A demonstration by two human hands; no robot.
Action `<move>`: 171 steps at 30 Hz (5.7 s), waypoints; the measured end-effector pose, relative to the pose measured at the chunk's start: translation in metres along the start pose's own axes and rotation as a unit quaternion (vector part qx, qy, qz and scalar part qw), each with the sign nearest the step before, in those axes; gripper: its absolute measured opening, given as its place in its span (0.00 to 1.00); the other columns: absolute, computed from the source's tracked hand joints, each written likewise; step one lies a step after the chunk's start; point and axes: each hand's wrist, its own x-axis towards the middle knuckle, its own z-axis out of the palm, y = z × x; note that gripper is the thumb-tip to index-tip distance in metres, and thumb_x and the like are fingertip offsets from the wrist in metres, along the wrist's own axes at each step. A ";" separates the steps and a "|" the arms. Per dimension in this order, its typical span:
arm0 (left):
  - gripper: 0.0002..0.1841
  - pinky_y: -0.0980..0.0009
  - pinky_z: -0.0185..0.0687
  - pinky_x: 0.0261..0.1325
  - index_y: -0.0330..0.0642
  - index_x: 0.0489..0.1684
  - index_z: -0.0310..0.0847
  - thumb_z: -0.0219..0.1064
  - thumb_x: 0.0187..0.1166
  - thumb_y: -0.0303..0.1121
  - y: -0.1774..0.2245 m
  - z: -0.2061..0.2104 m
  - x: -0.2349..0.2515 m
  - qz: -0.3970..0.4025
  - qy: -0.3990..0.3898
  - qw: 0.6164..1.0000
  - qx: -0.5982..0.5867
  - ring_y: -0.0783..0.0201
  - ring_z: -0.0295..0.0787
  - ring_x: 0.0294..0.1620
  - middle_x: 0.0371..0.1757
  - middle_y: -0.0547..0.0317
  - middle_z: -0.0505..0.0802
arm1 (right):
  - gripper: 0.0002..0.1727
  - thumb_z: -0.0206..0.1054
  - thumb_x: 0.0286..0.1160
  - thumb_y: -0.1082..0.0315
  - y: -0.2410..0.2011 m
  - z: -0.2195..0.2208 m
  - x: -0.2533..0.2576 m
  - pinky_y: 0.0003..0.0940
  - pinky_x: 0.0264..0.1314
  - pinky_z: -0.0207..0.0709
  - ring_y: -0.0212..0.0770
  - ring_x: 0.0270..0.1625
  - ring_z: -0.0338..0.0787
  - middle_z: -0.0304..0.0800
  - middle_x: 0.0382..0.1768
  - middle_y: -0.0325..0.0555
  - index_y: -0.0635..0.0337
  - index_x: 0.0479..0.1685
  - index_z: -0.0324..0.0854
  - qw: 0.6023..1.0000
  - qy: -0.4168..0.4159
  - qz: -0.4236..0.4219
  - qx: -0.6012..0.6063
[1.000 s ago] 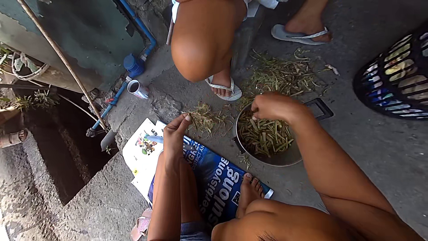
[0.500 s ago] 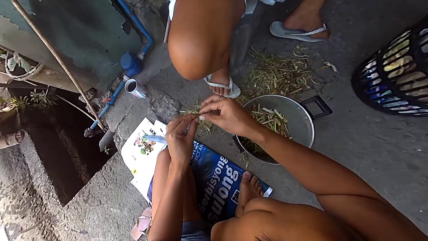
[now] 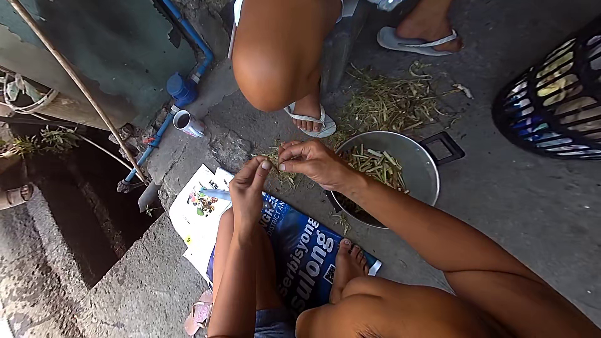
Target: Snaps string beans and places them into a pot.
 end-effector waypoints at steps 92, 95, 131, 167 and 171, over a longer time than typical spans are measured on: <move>0.16 0.39 0.77 0.69 0.39 0.56 0.91 0.75 0.73 0.36 -0.202 0.101 -0.012 -0.161 -0.373 0.757 0.511 0.37 0.76 0.76 0.75 0.39 0.80 | 0.09 0.74 0.71 0.61 0.044 -0.054 -0.001 0.45 0.68 0.72 0.46 0.64 0.81 0.86 0.55 0.52 0.56 0.40 0.94 0.922 0.149 -0.024 -0.356; 0.17 0.40 0.77 0.69 0.39 0.56 0.91 0.76 0.73 0.37 -0.204 0.103 -0.012 -0.155 -0.388 0.739 0.528 0.37 0.76 0.75 0.75 0.38 0.80 | 0.09 0.74 0.71 0.60 0.044 -0.053 -0.001 0.45 0.68 0.71 0.45 0.64 0.81 0.85 0.55 0.51 0.55 0.40 0.94 0.923 0.147 -0.020 -0.355; 0.09 0.79 0.81 0.40 0.43 0.44 0.88 0.61 0.79 0.29 -0.018 -0.082 -0.006 -0.274 -0.078 0.958 -0.020 0.80 0.84 0.34 0.36 0.72 0.92 | 0.08 0.73 0.70 0.67 0.026 -0.036 0.009 0.51 0.61 0.78 0.52 0.58 0.86 0.88 0.52 0.58 0.64 0.31 0.90 0.920 0.008 -0.118 -0.374; 0.13 0.81 0.80 0.34 0.38 0.40 0.85 0.53 0.91 0.28 -0.029 -0.217 -0.050 -0.390 0.247 0.885 -0.055 0.75 0.82 0.26 0.33 0.61 0.91 | 0.36 0.63 0.81 0.66 0.142 0.114 0.091 0.64 0.78 0.67 0.70 0.77 0.76 0.81 0.68 0.72 0.69 0.88 0.59 0.807 -0.278 0.244 -0.461; 0.13 0.84 0.75 0.30 0.41 0.37 0.84 0.54 0.90 0.26 -0.022 -0.184 -0.034 -0.351 0.161 0.919 -0.086 0.78 0.77 0.23 0.28 0.65 0.88 | 0.25 0.58 0.88 0.65 0.083 0.064 0.090 0.66 0.63 0.76 0.66 0.57 0.88 0.88 0.56 0.71 0.68 0.80 0.73 0.883 -0.214 0.195 -0.369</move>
